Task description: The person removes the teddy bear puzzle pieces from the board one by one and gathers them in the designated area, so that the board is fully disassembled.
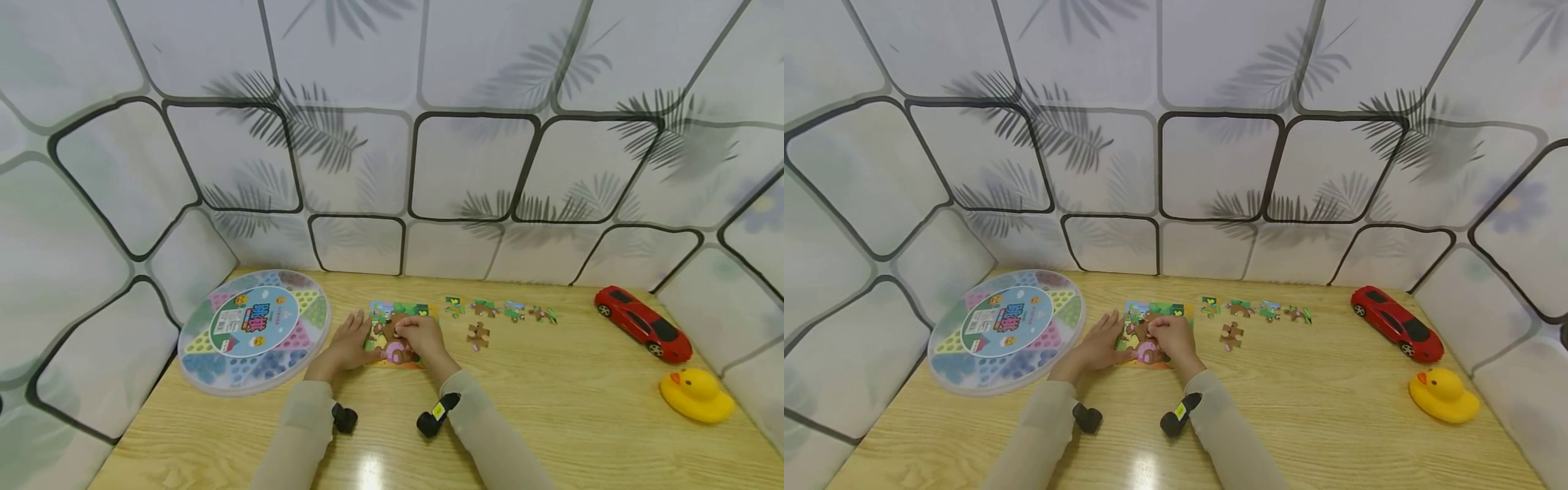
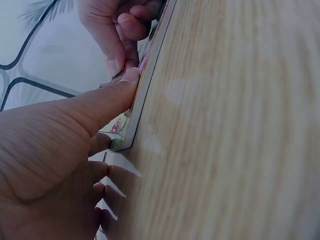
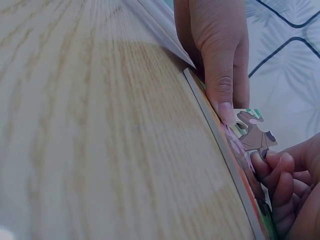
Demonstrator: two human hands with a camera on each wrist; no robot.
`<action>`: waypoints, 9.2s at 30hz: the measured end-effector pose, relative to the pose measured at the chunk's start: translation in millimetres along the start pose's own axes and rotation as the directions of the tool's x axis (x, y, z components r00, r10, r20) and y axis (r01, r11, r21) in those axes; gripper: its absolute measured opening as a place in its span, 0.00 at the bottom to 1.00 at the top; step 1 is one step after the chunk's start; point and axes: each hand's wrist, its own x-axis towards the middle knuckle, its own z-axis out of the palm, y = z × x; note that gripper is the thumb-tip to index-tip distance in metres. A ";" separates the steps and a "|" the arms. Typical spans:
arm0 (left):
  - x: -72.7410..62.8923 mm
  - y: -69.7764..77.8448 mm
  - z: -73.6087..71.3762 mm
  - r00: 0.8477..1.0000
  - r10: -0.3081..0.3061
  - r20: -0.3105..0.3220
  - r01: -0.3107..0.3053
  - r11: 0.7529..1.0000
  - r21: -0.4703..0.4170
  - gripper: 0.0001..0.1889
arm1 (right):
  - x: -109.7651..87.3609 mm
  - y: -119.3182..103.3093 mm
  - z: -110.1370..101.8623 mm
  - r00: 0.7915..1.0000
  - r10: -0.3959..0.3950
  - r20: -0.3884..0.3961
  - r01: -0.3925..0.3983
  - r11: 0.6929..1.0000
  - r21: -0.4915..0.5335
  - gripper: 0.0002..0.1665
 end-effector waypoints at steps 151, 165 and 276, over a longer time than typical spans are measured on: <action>-0.2 -3.4 -0.4 1.000 0.013 0.026 -0.013 1.000 -0.014 0.43 | -13.0 49.8 -153.1 1.000 -0.014 0.009 0.013 0.994 0.105 0.19; 1.0 -3.6 0.1 0.999 0.011 0.035 -0.010 1.000 -0.020 0.43 | -19.7 39.6 -85.8 0.977 -0.083 0.196 0.061 0.992 0.114 0.14; 4.0 17.1 2.9 0.977 -0.151 0.152 0.151 0.988 0.015 0.50 | -26.5 33.6 -60.7 0.966 -0.175 0.190 0.203 0.969 -0.140 0.19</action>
